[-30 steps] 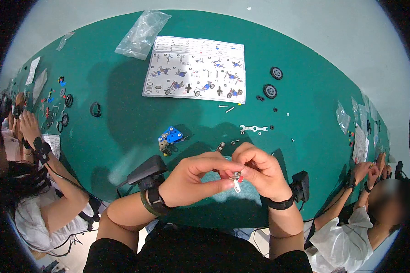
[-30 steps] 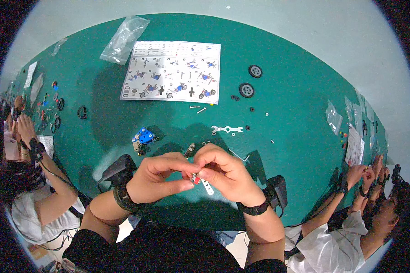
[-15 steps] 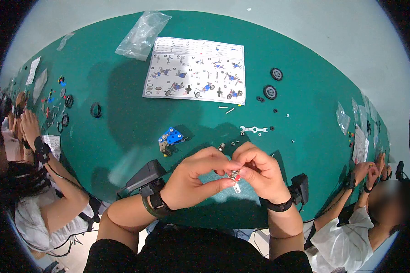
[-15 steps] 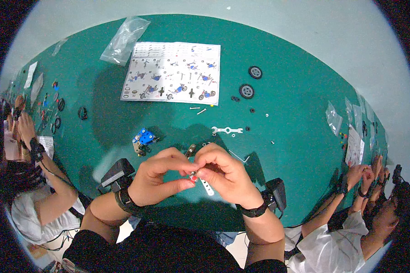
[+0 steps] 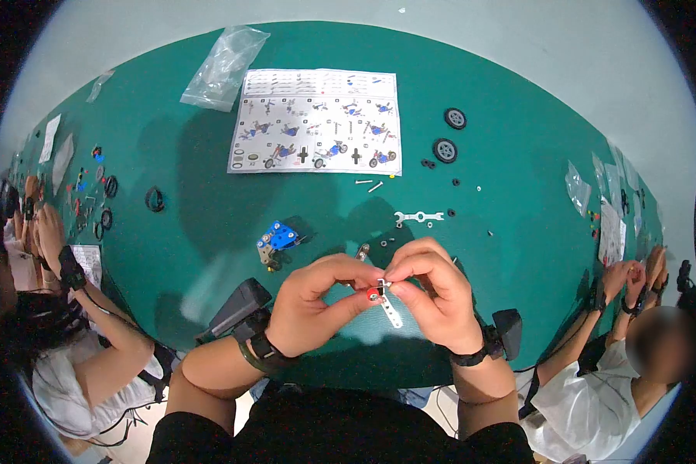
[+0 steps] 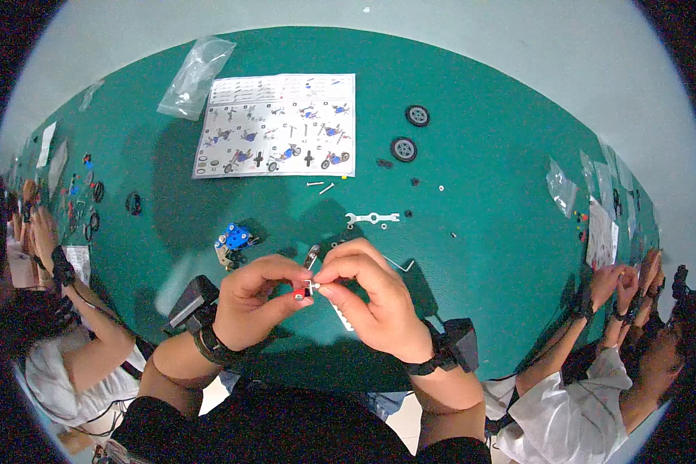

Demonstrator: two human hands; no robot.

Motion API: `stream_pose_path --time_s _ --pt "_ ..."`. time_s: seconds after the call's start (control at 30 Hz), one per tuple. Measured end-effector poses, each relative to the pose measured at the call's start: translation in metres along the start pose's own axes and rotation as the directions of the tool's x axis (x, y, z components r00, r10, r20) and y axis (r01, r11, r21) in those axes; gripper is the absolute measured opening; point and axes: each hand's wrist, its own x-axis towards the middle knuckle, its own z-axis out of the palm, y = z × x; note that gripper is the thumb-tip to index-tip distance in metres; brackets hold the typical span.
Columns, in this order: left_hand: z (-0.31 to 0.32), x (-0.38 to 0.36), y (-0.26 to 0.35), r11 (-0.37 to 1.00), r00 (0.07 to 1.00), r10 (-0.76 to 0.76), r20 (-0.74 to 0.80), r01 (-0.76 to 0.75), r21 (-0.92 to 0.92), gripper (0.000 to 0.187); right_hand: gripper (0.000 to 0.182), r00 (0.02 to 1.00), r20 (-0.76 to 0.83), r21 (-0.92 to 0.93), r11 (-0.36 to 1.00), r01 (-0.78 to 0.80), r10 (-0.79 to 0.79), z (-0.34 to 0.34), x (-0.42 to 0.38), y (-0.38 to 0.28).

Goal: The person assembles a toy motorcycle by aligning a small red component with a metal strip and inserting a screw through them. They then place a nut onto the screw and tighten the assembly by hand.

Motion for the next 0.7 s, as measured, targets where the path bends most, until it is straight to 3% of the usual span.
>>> stream_pose_path --time_s 0.3,0.7 --pt "-0.0004 0.0007 0.0006 0.999 1.0 0.005 0.001 -0.005 -0.038 0.025 0.015 1.0 0.01 0.053 0.999 -0.005 0.005 0.0002 0.0003 0.0022" --pt "-0.0007 0.0015 -0.0006 0.999 0.999 0.039 0.006 -0.039 0.008 0.026 0.019 0.994 0.033 -0.09 0.99 0.105 -0.102 -0.0023 0.0028 -0.0018"
